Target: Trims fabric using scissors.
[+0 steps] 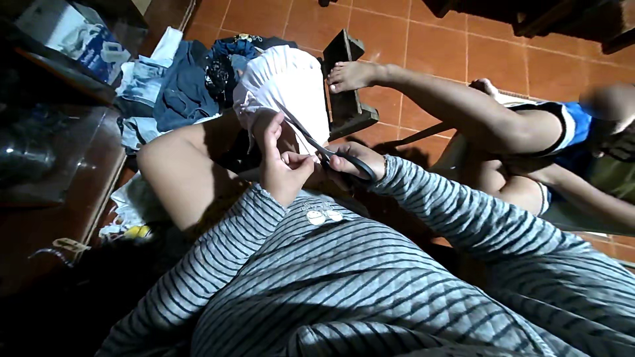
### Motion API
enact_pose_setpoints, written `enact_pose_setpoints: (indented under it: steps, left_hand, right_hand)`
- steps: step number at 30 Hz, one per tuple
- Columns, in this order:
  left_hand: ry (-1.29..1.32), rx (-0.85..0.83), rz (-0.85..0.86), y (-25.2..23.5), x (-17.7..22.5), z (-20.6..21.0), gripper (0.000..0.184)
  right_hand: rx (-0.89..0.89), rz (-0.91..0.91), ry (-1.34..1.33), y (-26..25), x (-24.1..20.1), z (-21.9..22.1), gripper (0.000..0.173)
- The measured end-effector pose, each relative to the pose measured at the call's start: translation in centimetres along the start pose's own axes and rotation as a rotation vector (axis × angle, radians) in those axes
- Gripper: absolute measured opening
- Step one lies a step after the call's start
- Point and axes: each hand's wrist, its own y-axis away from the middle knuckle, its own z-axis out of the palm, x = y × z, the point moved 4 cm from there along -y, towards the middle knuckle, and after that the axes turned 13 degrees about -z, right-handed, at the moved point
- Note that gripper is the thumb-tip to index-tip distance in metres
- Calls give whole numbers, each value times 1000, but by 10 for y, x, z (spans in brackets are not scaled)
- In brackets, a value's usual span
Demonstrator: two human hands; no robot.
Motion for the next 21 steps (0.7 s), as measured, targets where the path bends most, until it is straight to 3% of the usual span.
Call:
enact_pose_setpoints:
  steps: [2, 10, 12, 14, 17, 21]
  left_hand:
    - [6, 8, 1, 1, 1, -1, 93]
    - [11, 5, -17, 2, 0, -3, 79]
    - [-24, -11, -70, 4, 4, -3, 77]
    - [-94, 17, -153, 7, 14, -4, 79]
    - [-33, -42, -134, 4, 5, -3, 85]
    - [-11, -42, -133, 4, 4, -5, 87]
  right_hand:
    - [-72, 76, -226, 4, 1, 5, 13]
    - [-78, 96, -269, -2, -2, 8, 15]
    - [-115, -11, -446, -6, 37, 15, 20]
    - [-217, -215, -643, -14, 113, 38, 36]
    - [-296, -229, -635, -23, 137, 44, 55]
    - [-282, -202, -556, -33, 115, 31, 37]
